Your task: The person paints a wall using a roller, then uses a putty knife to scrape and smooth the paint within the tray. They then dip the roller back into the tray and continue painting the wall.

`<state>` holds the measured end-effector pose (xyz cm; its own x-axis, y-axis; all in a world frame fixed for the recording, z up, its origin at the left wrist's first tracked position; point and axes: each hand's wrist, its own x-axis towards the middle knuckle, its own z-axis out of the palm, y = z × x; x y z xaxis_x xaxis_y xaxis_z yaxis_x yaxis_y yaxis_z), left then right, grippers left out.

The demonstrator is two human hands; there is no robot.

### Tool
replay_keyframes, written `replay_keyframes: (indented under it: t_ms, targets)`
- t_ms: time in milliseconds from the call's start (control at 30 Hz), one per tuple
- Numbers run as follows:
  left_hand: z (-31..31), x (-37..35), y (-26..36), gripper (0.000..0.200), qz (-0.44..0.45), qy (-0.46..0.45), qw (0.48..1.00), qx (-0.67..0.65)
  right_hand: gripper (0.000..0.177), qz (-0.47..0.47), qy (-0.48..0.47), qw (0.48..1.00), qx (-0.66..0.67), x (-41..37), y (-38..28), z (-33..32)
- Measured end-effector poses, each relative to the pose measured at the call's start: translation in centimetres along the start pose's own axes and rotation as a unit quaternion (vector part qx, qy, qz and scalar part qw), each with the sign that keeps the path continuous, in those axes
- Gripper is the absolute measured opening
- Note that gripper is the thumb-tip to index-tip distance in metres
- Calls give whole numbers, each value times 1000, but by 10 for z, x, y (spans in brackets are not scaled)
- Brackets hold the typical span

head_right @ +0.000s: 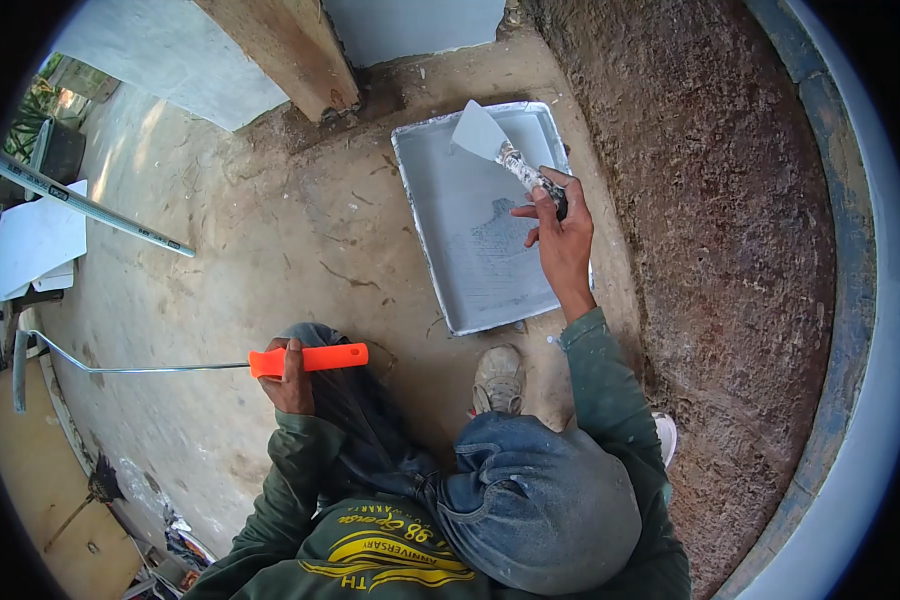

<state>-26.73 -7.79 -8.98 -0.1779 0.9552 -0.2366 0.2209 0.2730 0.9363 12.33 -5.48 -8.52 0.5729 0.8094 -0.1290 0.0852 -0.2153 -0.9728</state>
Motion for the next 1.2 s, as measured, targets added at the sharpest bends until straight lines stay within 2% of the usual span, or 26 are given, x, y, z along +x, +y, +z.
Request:
replay_keyframes:
  t_ms: [133, 267, 333, 367, 433, 533, 700, 767, 900, 1200]
  targets:
    - [-1, 0, -1, 29, 14, -3, 1000, 6, 28, -75, 2, 994, -80, 0, -15, -5]
    - [-1, 1, -1, 29, 15, -3, 1000, 8, 27, -75, 9, 989, -125, 7, -1, -19]
    - [-2, 0, 1, 28, 12, -10, 1000, 11, 29, -9, 29, 993, -113, 12, 14, -27]
    - [-2, 0, 2, 28, 12, -9, 1000, 12, 29, -9, 28, 993, -113, 15, 19, -31]
    - [-1, -1, 4, 27, 3, -11, 1000, -1, 32, 111, 52, 991, -62, 18, 30, -37]
    - [-1, 0, 1, 27, 12, -7, 1000, 20, 34, 156, 38, 987, -18, 20, 45, -38]
    - [-1, 1, 2, 28, 2, -14, 1000, 20, 35, 181, 7, 983, 24, 17, 63, -10]
    - [-1, 1, 2, 29, 2, -16, 999, 30, 35, 198, 4, 975, 101, 17, 69, 1]
    - [3, 2, 2, 30, 15, -5, 1000, 25, 36, 208, 6, 963, 172, 18, 74, 22]
    - [3, 2, 0, 29, 14, 1, 1000, 24, 32, 212, -15, 945, 248, 19, 78, 42]
